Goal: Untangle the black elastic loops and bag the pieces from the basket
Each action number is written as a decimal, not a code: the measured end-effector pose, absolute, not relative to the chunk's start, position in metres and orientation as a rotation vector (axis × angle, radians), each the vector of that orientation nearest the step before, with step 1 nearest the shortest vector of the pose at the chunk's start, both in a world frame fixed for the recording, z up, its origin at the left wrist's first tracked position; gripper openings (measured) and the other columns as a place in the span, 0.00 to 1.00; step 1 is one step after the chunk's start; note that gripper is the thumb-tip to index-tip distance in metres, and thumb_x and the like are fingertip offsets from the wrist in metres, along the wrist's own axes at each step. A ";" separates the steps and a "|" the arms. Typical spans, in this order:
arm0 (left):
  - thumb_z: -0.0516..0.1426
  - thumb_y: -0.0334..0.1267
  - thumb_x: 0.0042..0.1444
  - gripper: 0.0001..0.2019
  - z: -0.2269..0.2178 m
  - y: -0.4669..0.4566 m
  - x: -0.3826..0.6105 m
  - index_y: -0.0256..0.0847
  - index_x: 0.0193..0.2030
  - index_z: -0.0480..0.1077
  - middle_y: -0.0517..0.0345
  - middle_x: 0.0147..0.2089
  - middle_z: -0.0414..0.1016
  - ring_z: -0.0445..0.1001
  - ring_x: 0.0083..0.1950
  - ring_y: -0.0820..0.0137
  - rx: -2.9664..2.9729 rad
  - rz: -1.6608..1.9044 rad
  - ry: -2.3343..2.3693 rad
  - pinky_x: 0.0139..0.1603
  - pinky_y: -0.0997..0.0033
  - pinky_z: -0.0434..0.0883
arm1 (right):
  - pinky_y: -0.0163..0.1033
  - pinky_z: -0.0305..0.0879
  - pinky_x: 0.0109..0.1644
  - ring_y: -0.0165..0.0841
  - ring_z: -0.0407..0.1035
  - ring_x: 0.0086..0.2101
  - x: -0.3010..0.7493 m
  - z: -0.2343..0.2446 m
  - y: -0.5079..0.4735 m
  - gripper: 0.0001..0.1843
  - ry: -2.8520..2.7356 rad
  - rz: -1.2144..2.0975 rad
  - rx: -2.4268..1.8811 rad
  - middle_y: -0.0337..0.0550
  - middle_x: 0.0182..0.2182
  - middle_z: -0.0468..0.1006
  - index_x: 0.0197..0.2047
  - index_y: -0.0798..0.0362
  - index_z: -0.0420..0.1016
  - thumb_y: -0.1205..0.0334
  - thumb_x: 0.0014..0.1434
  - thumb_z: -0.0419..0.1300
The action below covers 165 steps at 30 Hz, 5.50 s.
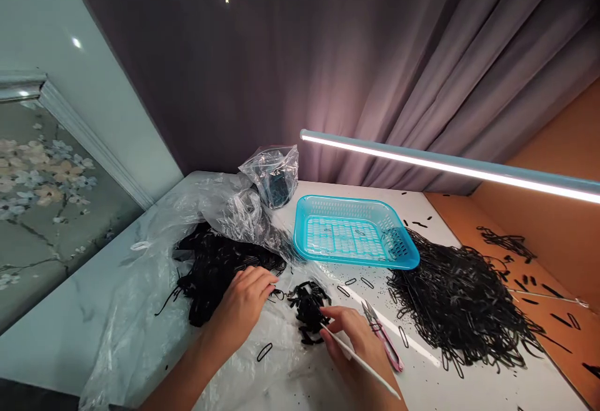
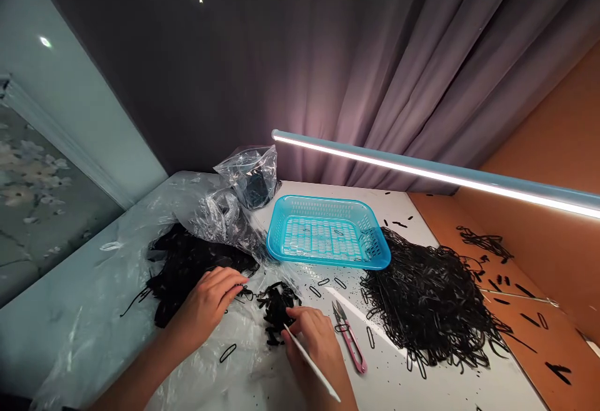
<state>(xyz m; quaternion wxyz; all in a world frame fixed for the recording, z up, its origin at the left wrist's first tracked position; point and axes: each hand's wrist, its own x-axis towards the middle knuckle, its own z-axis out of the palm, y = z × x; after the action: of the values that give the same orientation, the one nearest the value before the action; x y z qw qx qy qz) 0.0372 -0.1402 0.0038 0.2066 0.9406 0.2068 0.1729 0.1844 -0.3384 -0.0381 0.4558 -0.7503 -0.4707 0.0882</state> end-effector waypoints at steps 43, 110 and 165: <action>0.66 0.38 0.53 0.08 0.030 -0.196 0.041 0.36 0.33 0.76 0.58 0.25 0.75 0.72 0.26 0.73 1.257 0.293 0.568 0.29 0.73 0.69 | 0.36 0.69 0.36 0.33 0.72 0.29 0.160 0.004 -0.323 0.12 -0.680 0.977 -1.278 0.44 0.29 0.81 0.37 0.52 0.79 0.51 0.60 0.65; 0.58 0.22 0.56 0.09 -0.014 -0.127 0.026 0.40 0.32 0.71 0.58 0.36 0.74 0.71 0.40 0.65 2.600 0.359 0.655 0.41 0.66 0.68 | 0.47 0.68 0.49 0.47 0.74 0.44 0.275 -0.013 -0.399 0.25 -0.750 -0.183 -2.142 0.42 0.41 0.84 0.40 0.43 0.82 0.33 0.55 0.58; 0.65 0.38 0.54 0.08 0.018 -0.207 0.044 0.46 0.42 0.81 0.56 0.35 0.81 0.77 0.36 0.67 1.677 0.590 0.651 0.38 0.73 0.73 | 0.44 0.71 0.44 0.44 0.77 0.41 0.156 0.011 -0.330 0.15 -0.604 0.724 -1.357 0.54 0.43 0.83 0.30 0.52 0.70 0.49 0.60 0.64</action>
<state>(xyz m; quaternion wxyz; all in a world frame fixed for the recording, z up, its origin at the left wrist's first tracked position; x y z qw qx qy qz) 0.0445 -0.2068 0.0181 0.5842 0.7189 0.2792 0.2529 0.1560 -0.3298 0.0114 0.6775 -0.6040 -0.2689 0.3223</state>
